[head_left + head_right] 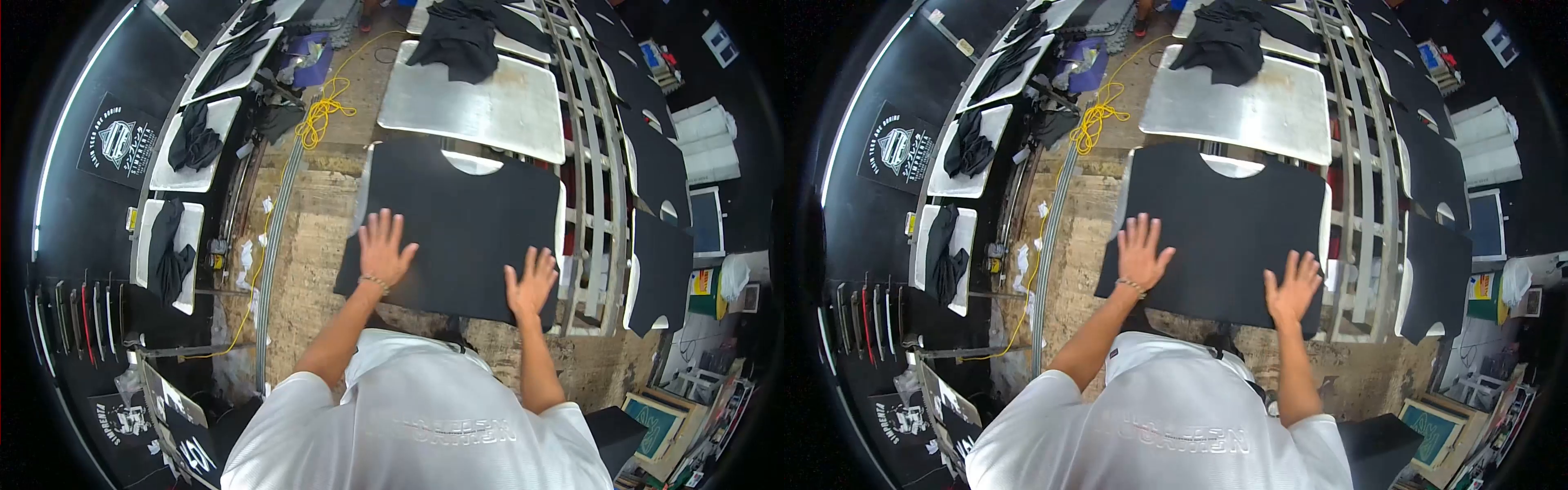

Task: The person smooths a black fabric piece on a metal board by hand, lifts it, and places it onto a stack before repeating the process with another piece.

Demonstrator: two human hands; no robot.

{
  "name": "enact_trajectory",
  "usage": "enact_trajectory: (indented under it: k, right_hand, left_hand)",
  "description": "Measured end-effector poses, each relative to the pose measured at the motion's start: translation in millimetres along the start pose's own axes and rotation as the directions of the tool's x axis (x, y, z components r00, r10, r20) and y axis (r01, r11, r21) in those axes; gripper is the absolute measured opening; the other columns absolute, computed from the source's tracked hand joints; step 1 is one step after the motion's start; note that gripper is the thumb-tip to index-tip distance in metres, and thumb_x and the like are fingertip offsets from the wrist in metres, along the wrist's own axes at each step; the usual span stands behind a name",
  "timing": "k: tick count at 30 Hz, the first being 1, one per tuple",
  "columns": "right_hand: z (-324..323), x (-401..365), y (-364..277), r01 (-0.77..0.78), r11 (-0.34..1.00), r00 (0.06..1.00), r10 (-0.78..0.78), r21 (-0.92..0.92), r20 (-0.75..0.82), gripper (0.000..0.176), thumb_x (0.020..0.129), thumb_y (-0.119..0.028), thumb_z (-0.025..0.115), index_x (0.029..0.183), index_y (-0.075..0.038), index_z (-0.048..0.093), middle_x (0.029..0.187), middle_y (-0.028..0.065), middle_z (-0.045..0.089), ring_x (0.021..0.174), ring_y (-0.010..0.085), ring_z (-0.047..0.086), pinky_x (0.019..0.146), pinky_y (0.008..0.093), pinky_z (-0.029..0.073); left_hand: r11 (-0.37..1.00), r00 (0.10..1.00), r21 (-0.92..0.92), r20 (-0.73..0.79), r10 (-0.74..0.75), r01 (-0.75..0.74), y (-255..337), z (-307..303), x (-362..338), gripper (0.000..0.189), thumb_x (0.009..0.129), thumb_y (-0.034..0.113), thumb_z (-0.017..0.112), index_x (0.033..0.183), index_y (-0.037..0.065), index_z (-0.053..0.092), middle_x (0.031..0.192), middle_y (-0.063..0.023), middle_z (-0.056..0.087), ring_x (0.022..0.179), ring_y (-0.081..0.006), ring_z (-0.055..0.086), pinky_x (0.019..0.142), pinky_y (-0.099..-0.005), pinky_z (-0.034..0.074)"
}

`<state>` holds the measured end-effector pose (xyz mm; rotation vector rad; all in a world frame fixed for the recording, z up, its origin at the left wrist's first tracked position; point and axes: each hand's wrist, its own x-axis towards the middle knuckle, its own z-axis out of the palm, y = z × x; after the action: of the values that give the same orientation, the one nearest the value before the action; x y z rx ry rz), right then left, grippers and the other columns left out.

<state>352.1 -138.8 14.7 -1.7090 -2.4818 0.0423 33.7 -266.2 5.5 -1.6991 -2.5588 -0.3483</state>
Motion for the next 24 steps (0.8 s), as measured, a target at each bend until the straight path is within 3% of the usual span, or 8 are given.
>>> enact_trajectory:
  k: [6,9,12,14,16,19,20,24]
  right_hand:
    - [25.5,1.0,15.7,-0.416,0.894,0.909,0.402,-0.166,-0.112,0.072,0.100,-0.051,0.041,0.151,-0.002,0.029,0.159,0.0247,0.018,0.146,0.0470,0.014,0.116,0.0605,0.013]
    - [37.1,6.8,-90.6,-0.386,0.907,0.921,0.369,-0.168,-0.123,0.071,0.101,-0.050,0.039,0.150,0.000,0.030,0.159,0.0253,0.018,0.146,0.0470,0.013,0.115,0.0630,0.012]
    - [41.1,12.8,-205.0,-0.289,0.955,0.957,0.290,-0.071,0.007,0.072,0.098,-0.052,0.044,0.152,-0.008,0.031,0.159,0.0227,0.020,0.147,0.0440,0.017,0.116,0.0599,0.014]
    - [39.2,15.0,-209.9,-0.296,0.954,0.955,0.295,-0.043,-0.041,0.071,0.097,-0.051,0.046,0.153,-0.010,0.030,0.159,0.0215,0.020,0.147,0.0420,0.018,0.117,0.0585,0.014]
    - [33.8,15.6,-214.9,-0.308,0.951,0.951,0.308,-0.013,-0.025,0.071,0.098,-0.051,0.046,0.153,-0.010,0.030,0.160,0.0209,0.019,0.147,0.0412,0.017,0.117,0.0575,0.013]
    - [37.4,16.0,-213.0,-0.339,0.941,0.940,0.339,-0.012,-0.028,0.070,0.098,-0.050,0.046,0.154,-0.011,0.029,0.160,0.0205,0.018,0.147,0.0413,0.016,0.117,0.0585,0.014]
    - [42.0,15.4,-213.1,-0.412,0.911,0.911,0.411,-0.015,-0.026,0.070,0.098,-0.050,0.046,0.154,-0.011,0.029,0.160,0.0205,0.018,0.148,0.0413,0.015,0.116,0.0590,0.014]
    - [49.8,58.5,-255.2,-0.733,0.680,0.672,0.725,0.002,-0.148,0.063,0.092,-0.048,0.057,0.141,-0.008,0.049,0.151,0.0211,0.038,0.140,0.0405,0.033,0.112,0.0569,0.026]
  left_hand:
    - [0.894,0.895,0.055,0.015,-0.446,0.445,-207.6,26.2,19.3,0.072,0.097,0.050,0.047,0.148,0.001,0.035,0.153,-0.0286,0.028,0.143,-0.0450,0.025,0.113,-0.0587,0.022]
    - [0.964,0.998,-0.265,0.063,0.025,-0.007,-179.0,-13.7,24.2,0.067,0.098,0.044,0.048,0.145,-0.003,0.037,0.151,-0.0296,0.032,0.141,-0.0449,0.028,0.113,-0.0573,0.023]
    - [0.807,0.863,-0.511,0.219,0.455,-0.296,-183.5,-34.2,17.0,0.060,0.097,0.046,0.049,0.145,0.010,0.042,0.153,-0.0232,0.033,0.139,-0.0430,0.033,0.110,-0.0583,0.030]
    - [0.862,0.898,-0.500,0.339,0.281,-0.081,-241.0,-25.7,-2.8,0.056,0.095,0.046,0.052,0.141,0.013,0.048,0.147,-0.0224,0.042,0.133,-0.0402,0.044,0.105,-0.0542,0.038]
    - [0.866,0.646,-0.300,0.763,-0.035,0.401,-327.1,-22.8,-9.8,0.059,0.092,0.046,0.055,0.139,0.010,0.049,0.134,-0.0242,0.055,0.122,-0.0403,0.054,0.101,-0.0486,0.044]
    - [0.990,0.504,0.050,0.856,-0.112,0.135,-528.2,52.2,-85.7,0.047,0.088,0.044,0.060,0.105,0.001,0.069,0.100,-0.0222,0.070,0.095,-0.0399,0.067,0.084,-0.0476,0.054]
    - [0.961,0.338,0.211,0.904,-0.261,0.177,-510.8,-26.5,-37.7,0.047,0.088,0.042,0.062,0.113,0.002,0.067,0.106,-0.0221,0.070,0.101,-0.0386,0.067,0.088,-0.0459,0.053]
    - [0.928,0.486,0.192,0.807,-0.335,0.321,-580.6,-45.6,-23.6,0.049,0.087,0.040,0.064,0.121,0.005,0.065,0.109,-0.0219,0.069,0.104,-0.0369,0.066,0.090,-0.0440,0.053]
